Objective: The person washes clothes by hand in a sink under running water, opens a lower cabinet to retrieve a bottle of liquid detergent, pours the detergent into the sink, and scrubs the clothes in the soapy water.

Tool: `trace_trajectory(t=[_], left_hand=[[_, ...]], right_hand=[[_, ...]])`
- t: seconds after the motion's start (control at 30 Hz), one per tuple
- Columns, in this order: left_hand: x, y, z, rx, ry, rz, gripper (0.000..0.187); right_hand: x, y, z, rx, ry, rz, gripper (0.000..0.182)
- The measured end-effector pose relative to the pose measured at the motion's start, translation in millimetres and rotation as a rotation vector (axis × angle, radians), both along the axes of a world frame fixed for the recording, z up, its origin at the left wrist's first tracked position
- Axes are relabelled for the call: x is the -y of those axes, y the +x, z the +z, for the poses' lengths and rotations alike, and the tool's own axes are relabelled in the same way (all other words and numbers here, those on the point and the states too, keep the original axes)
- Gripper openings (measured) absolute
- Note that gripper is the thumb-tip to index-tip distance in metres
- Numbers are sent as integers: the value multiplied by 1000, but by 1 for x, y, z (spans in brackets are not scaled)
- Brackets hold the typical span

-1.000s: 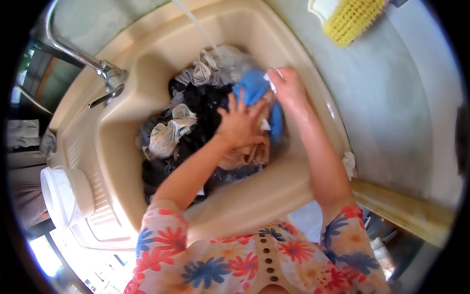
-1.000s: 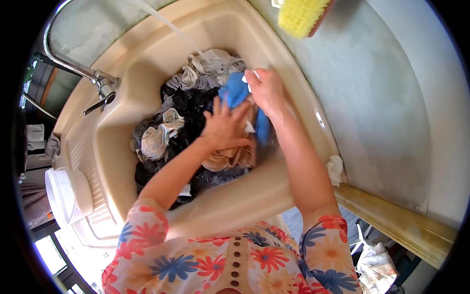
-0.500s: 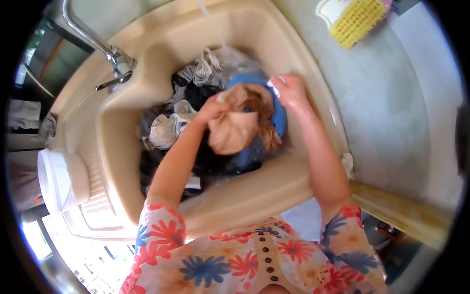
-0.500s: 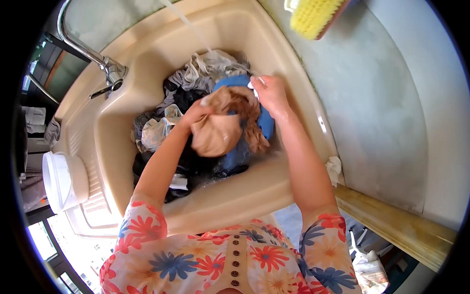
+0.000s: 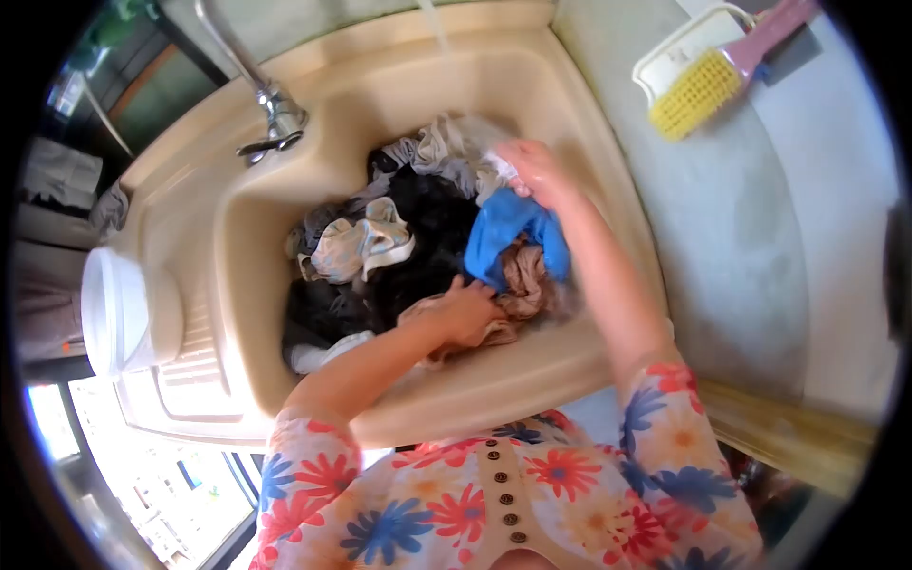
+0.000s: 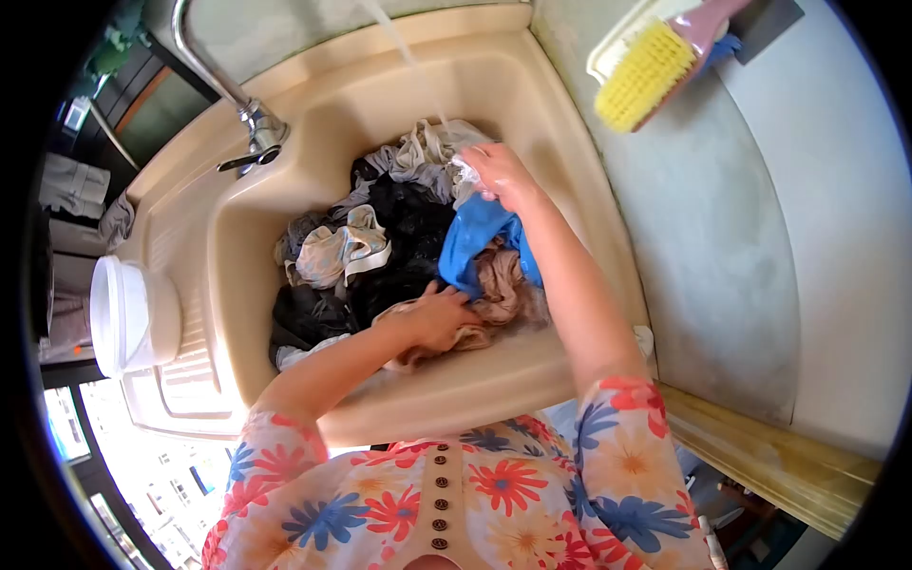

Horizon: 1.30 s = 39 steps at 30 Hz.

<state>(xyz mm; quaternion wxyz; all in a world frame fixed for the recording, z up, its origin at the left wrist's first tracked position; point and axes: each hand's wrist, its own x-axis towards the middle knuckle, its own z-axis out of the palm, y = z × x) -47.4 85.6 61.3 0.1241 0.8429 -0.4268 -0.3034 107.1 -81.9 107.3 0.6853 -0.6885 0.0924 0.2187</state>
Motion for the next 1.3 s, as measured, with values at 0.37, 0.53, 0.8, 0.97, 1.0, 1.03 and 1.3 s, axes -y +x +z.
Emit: trace_trajectory(t=[0.37, 0.53, 0.8, 0.97, 1.0, 1.03, 1.3], left_hand=[[-66, 57, 37, 652, 30, 381, 59], [-154, 37, 15, 199, 304, 477, 62], [-118, 84, -71, 7, 332, 643, 23], [-124, 81, -44, -1, 300, 677, 23], [-125, 85, -28, 37, 244, 672, 22], [-124, 89, -11, 72, 189, 667, 22], [-55, 175, -15, 607, -390, 818, 37]], right_hand=[[14, 13, -106, 714, -891, 50, 26], [8, -79, -137, 259, -970, 692, 24], [0, -49, -182, 112, -848, 1035, 26], [18, -26, -176, 333, -794, 702, 25], [-3, -10, -102, 344, -1128, 967, 25], [7, 16, -107, 455, -951, 808, 26], [-38, 4, -153, 564, -1062, 670, 15]])
